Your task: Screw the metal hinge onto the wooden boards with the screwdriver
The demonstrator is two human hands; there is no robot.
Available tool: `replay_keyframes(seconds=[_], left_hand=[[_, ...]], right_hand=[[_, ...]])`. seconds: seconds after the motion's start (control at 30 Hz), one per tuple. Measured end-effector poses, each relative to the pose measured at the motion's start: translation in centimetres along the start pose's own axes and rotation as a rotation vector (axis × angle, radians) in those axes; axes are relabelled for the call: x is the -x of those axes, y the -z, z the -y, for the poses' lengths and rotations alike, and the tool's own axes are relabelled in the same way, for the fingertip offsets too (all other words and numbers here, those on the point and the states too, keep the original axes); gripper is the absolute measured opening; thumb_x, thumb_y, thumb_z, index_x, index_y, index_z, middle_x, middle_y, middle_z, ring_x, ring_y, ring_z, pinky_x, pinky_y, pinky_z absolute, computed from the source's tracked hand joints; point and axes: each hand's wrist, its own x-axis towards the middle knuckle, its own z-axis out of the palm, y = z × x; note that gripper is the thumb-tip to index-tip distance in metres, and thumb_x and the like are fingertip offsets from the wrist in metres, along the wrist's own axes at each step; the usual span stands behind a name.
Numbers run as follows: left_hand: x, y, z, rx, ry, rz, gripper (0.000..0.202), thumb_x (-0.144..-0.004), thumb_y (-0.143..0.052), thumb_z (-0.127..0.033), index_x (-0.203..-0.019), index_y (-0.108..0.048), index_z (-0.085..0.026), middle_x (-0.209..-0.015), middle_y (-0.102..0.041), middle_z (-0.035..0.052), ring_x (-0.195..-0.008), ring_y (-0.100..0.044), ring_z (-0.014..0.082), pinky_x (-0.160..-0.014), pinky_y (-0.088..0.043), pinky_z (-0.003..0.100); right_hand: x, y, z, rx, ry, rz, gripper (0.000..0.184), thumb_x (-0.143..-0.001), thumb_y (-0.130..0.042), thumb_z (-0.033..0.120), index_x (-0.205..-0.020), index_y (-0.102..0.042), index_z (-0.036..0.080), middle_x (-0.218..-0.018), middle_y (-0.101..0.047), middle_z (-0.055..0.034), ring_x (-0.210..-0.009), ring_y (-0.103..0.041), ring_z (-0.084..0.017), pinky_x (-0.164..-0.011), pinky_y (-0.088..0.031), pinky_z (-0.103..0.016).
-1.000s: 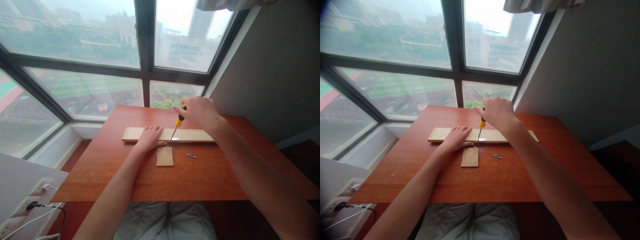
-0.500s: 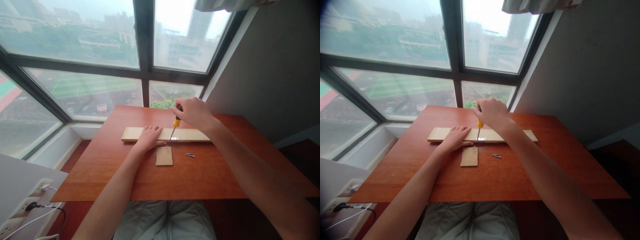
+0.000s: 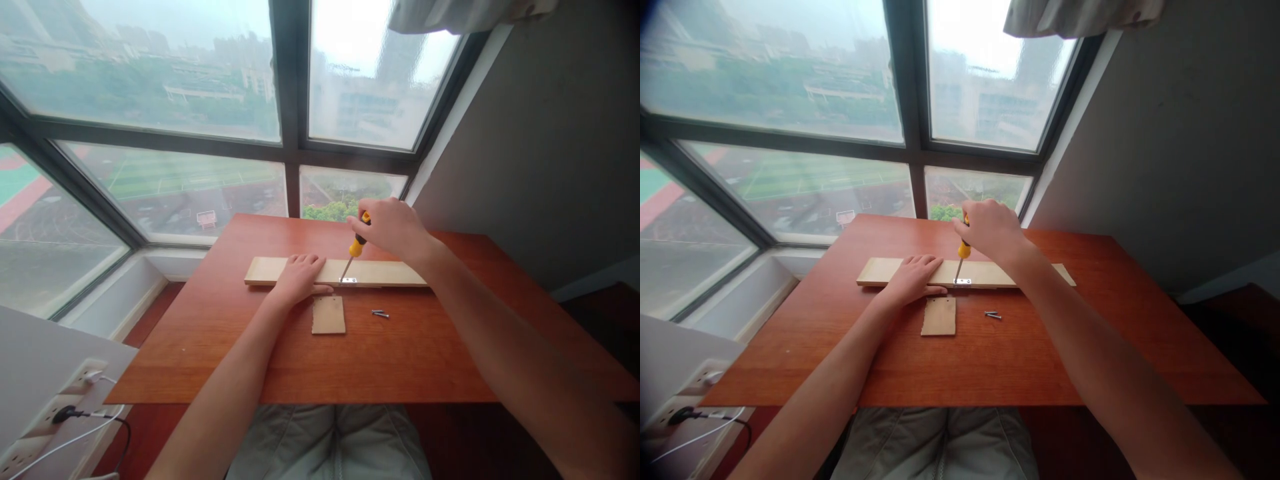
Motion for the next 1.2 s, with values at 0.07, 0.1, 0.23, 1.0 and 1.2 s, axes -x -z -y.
replay_keyframes(seconds=[0.07, 0.1, 0.23, 1.0, 1.2], left_hand=[[0.0, 0.0, 0.0, -0.006, -0.008, 0.001, 0.073, -0.075, -0.064, -0.069, -0.129, -0.047, -0.023, -0.12, -0.06, 0.0123, -0.113, -0.054, 0.0308, -0.096, -0.035, 0.04], [0.0, 0.0, -0.1, -0.01, -0.009, 0.0, 0.074, -0.075, -0.065, -0.068, -0.13, -0.047, -0.023, -0.12, -0.06, 0.0123, -0.113, -0.054, 0.0309, -0.096, -0.035, 0.04], [0.0, 0.1, -0.3, -0.023, 0.001, -0.005, 0.07, -0.076, -0.065, -0.066, -0.127, -0.049, -0.021, -0.118, -0.06, 0.0123, -0.112, -0.054, 0.0305, -0.095, -0.035, 0.04], [-0.1, 0.0, -0.1, -0.019, -0.001, 0.023, 0.066, -0.078, -0.063, -0.065, -0.128, -0.048, -0.024, -0.123, -0.059, 0.0124, -0.115, -0.053, 0.031, -0.096, -0.035, 0.04], [-0.1, 0.0, -0.1, -0.014, 0.003, 0.018, 0.065, -0.079, -0.063, -0.065, -0.128, -0.048, -0.024, -0.122, -0.059, 0.0122, -0.117, -0.053, 0.0312, -0.097, -0.035, 0.04]], right_hand=[[-0.1, -0.3, 0.1, -0.099, 0.043, -0.005, 0.015, -0.083, -0.052, 0.035, -0.079, -0.06, 0.023, -0.065, -0.059, -0.0024, -0.061, -0.051, -0.018, -0.056, -0.03, -0.031], [-0.1, -0.3, 0.2, -0.168, 0.077, 0.005, 0.01, -0.081, -0.054, 0.03, -0.084, -0.06, 0.023, -0.068, -0.061, -0.0018, -0.063, -0.052, -0.017, -0.057, -0.033, -0.03], [0.1, -0.1, 0.2, -0.356, 0.174, 0.056, 0.029, -0.073, -0.059, 0.021, -0.101, -0.057, 0.022, -0.088, -0.066, -0.0023, -0.075, -0.057, -0.017, -0.064, -0.039, -0.03], [1.5, -5.1, 1.1, -0.665, 0.031, -0.408, 0.02, -0.09, -0.05, 0.033, -0.108, -0.054, 0.026, -0.098, -0.063, -0.0031, -0.087, -0.059, -0.019, -0.082, -0.047, -0.034], [0.7, -6.1, 1.1, -1.102, -0.011, -0.245, 0.023, -0.089, -0.049, 0.029, -0.111, -0.046, 0.027, -0.093, -0.06, 0.0005, -0.074, -0.06, -0.014, -0.066, -0.05, -0.029]])
